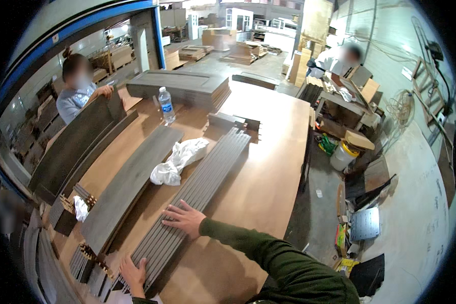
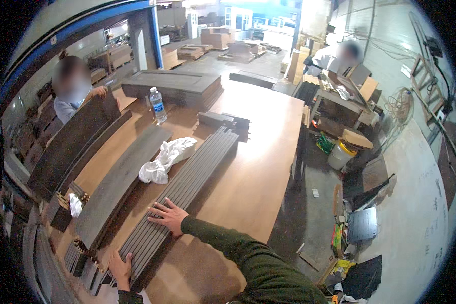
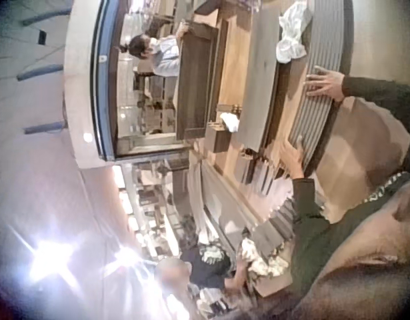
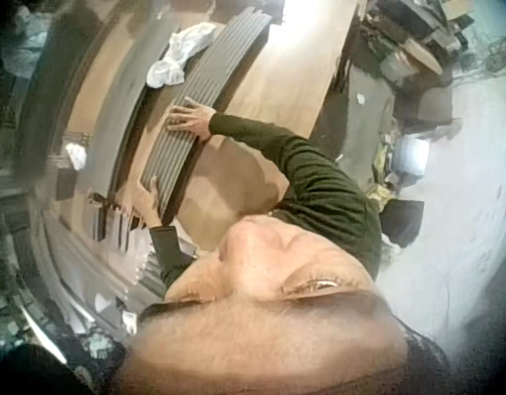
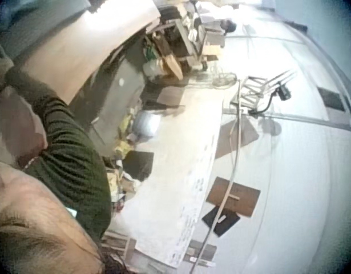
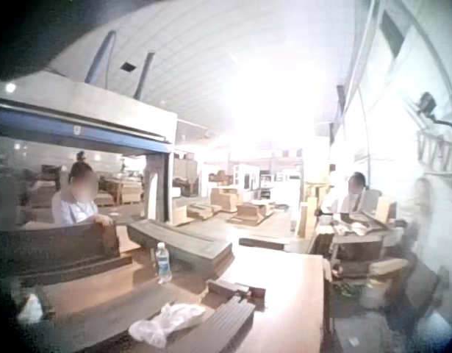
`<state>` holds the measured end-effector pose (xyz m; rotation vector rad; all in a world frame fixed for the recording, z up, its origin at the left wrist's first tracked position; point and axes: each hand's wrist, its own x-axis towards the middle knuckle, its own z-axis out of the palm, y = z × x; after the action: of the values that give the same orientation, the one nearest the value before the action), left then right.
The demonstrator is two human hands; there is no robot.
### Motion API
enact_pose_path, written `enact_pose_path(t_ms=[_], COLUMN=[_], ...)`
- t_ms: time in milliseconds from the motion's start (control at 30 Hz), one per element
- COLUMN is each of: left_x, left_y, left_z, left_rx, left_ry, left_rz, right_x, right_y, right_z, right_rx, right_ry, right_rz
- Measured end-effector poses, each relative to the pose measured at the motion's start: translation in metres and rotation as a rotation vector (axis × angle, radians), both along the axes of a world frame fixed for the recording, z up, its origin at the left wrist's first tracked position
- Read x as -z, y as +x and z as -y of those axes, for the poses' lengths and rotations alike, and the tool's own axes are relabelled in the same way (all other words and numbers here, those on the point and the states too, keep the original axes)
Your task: The person wipes a wood panel with a cloth, moves it to a stack, and then organizes several stacks of wood panels and slatted furniture components on a large manufacturing table.
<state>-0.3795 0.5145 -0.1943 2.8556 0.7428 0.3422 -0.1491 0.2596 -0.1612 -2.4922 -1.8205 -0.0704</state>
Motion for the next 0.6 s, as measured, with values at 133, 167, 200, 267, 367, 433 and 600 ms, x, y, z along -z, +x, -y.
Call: enact_pose_path(t_ms=[133,167,200,267,367,433,600], left_x=[-0.006,-0.011,-0.016,-0.008,-0.022,-0.02,-0.061], left_y=[0.023,0.026,0.017,-0.025,-0.023,-0.063,-0.207], left_z=[0.011,0.013,-0.001,-0.035,0.003,0.013,0.01], left_rx=[-0.037,-0.052,-0.041,-0.073,0.02,-0.088,-0.377], left_ry=[-0.064,-0.085,-0.053,0.019,-0.179,-0.17,-0.03], left_rz=[-0.026,-0.034,0.052,0.195,0.32,0.348,0.395], right_x=[0.0,-0.001,-0.002,-0.008,0.031,0.0,0.067], right_y=[0.015,0.019,0.017,-0.001,-0.012,-0.053,-0.134], right_z=[0.002,0.001,-0.023,-0.072,-0.065,-0.043,0.08], right_rx=[0.095,0.117,0.101,0.062,0.154,0.211,0.547], right_ry=[-0.005,-0.01,0.027,0.12,0.214,0.1,0.344], right_rz=[-0.034,-0.034,-0.064,-0.105,-0.006,-0.265,-0.315])
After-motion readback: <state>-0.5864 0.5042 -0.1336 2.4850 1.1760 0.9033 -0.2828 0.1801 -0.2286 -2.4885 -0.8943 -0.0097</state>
